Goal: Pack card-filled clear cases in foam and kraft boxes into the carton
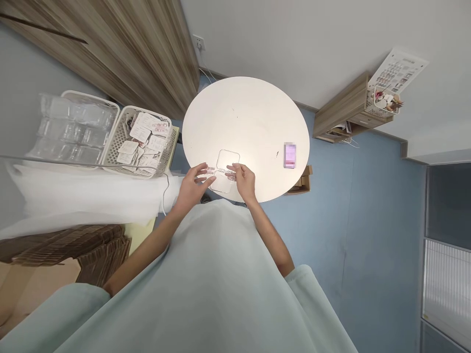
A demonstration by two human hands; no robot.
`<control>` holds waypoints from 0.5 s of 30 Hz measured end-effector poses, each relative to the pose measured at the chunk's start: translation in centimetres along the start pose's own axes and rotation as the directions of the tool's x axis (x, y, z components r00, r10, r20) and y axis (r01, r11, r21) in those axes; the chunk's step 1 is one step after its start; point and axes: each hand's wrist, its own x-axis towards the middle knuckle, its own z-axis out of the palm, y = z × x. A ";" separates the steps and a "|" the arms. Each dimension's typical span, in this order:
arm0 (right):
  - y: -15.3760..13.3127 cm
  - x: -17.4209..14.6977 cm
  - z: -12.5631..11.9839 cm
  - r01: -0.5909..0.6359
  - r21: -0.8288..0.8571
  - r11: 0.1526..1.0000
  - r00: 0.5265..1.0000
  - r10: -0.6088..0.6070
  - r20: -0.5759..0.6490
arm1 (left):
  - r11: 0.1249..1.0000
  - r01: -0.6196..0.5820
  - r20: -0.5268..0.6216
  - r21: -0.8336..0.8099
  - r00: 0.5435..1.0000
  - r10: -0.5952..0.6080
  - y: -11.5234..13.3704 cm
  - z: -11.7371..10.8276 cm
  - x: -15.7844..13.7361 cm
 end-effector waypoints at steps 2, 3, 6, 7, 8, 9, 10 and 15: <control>0.2 0.2 0.2 -0.016 -0.014 1.000 0.999 0.017 0.041 | 0.978 0.155 0.110 -0.138 0.984 -0.141 -0.4 -0.4 1.0; 0.4 0.3 0.4 -0.021 -0.018 1.000 0.998 0.022 0.060 | 0.957 0.218 0.166 -0.192 0.968 -0.188 -0.5 -0.7 1.3; 1.2 0.7 0.9 -0.016 -0.025 1.000 0.994 0.019 0.104 | 0.906 0.310 0.241 -0.286 0.939 -0.245 -0.7 -1.4 1.5; 1.4 0.9 1.2 -0.013 -0.034 0.999 0.993 0.017 0.116 | 0.897 0.319 0.242 -0.306 0.937 -0.251 -0.9 -1.6 1.4; 1.7 1.1 1.4 -0.013 -0.049 0.999 0.992 0.019 0.129 | 0.889 0.322 0.235 -0.324 0.938 -0.254 -1.0 -1.8 1.3; 1.9 1.3 1.6 -0.014 -0.068 0.998 0.990 0.023 0.140 | 0.882 0.323 0.221 -0.342 0.940 -0.258 -1.3 -2.0 1.1; 2.1 1.6 1.8 -0.014 -0.089 0.996 0.988 0.027 0.150 | 0.874 0.325 0.203 -0.360 0.942 -0.267 -1.6 -2.3 0.9; 3.5 3.3 2.4 0.014 -0.251 0.968 0.980 0.037 0.195 | 0.831 0.345 0.054 -0.436 0.932 -0.359 -3.8 -4.1 -0.2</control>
